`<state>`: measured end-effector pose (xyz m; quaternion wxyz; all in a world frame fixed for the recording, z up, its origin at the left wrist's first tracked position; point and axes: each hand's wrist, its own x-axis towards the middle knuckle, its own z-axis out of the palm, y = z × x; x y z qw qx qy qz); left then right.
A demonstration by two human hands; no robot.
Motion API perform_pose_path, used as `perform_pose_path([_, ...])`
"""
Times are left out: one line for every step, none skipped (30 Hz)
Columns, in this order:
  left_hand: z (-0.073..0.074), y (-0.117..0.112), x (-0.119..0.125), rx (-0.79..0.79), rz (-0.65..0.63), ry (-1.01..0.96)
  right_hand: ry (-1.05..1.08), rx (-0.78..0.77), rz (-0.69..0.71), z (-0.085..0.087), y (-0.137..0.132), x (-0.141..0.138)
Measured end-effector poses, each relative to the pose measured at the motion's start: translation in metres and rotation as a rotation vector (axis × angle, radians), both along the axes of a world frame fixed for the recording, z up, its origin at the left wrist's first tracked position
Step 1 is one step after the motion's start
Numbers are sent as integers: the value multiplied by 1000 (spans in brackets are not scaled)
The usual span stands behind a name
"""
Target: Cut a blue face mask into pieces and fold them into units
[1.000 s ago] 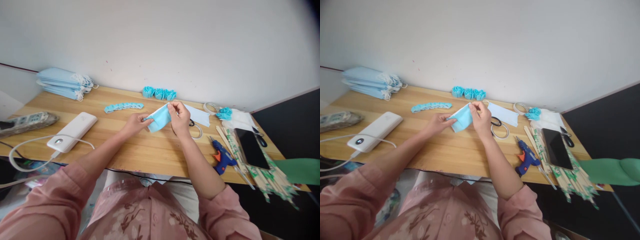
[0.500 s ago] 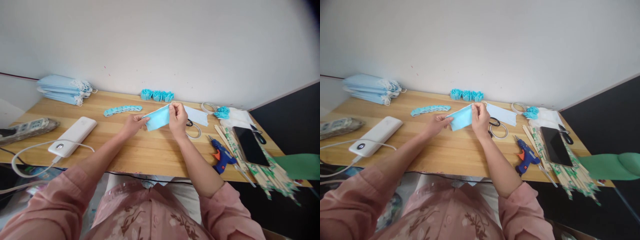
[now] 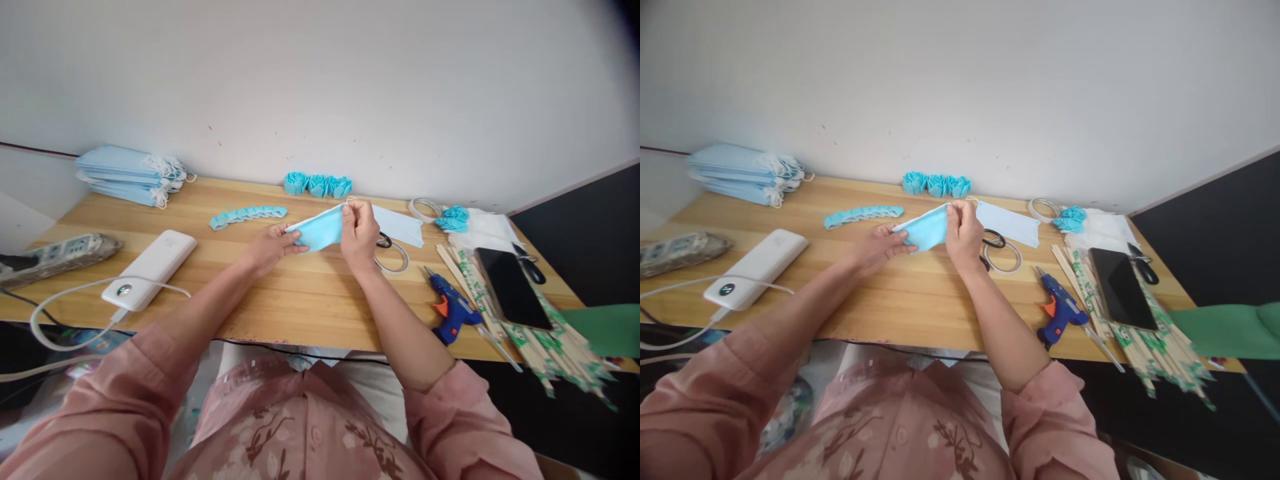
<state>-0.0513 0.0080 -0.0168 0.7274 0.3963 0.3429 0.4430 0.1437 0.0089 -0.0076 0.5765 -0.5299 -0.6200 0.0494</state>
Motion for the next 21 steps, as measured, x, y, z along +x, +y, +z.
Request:
perform_pose_path([0,0,0,9,-21,-6,11,-4,-3,0,1,1])
perform_pose_path([1,-1,1,15,-41,-6,24,-13,-3,0,2,1])
perform_pose_path([2,-1,1,18,-53,-3,36,-25,0,0,2,2])
perform_pose_path([2,-2,1,20,-56,0,46,-41,6,1,3,3])
perform_pose_path([3,-2,1,20,-51,1,56,-58,15,2,3,4])
perform_pose_path([3,-3,1,21,-42,0,67,-75,26,2,3,5])
perform_pose_path([4,-3,1,23,-29,-3,79,-87,38,3,4,6])
perform_pose_path([4,-3,1,30,-15,-8,93,-93,49,3,4,6])
perform_pose_path([4,-3,1,40,0,-12,106,-94,61,4,4,7])
perform_pose_path([4,-4,1,52,12,-13,118,-94,71,3,5,7])
perform_pose_path([4,-4,1,66,24,-10,126,-95,79,3,6,7])
perform_pose_path([4,-4,1,79,34,-5,131,-98,87,2,7,7])
perform_pose_path([4,-4,1,91,43,1,134,-104,93,2,7,6])
perform_pose_path([4,-3,1,103,50,7,137,-110,95,1,8,5])
perform_pose_path([5,-3,1,116,54,11,139,-114,95,0,9,4])
perform_pose_path([5,-3,0,129,55,14,143,-114,93,-1,10,3])
perform_pose_path([5,-2,0,143,55,15,149,-114,92,-2,10,2])
perform_pose_path([6,-2,-1,154,53,15,156,-112,89,-2,11,1])
perform_pose_path([6,-2,-1,162,49,14,164,-112,90,-3,11,0])
perform_pose_path([6,-2,-1,164,44,11,173,-112,93,-4,11,0])
perform_pose_path([7,-2,-1,160,37,6,179,-114,100,-4,11,-1])
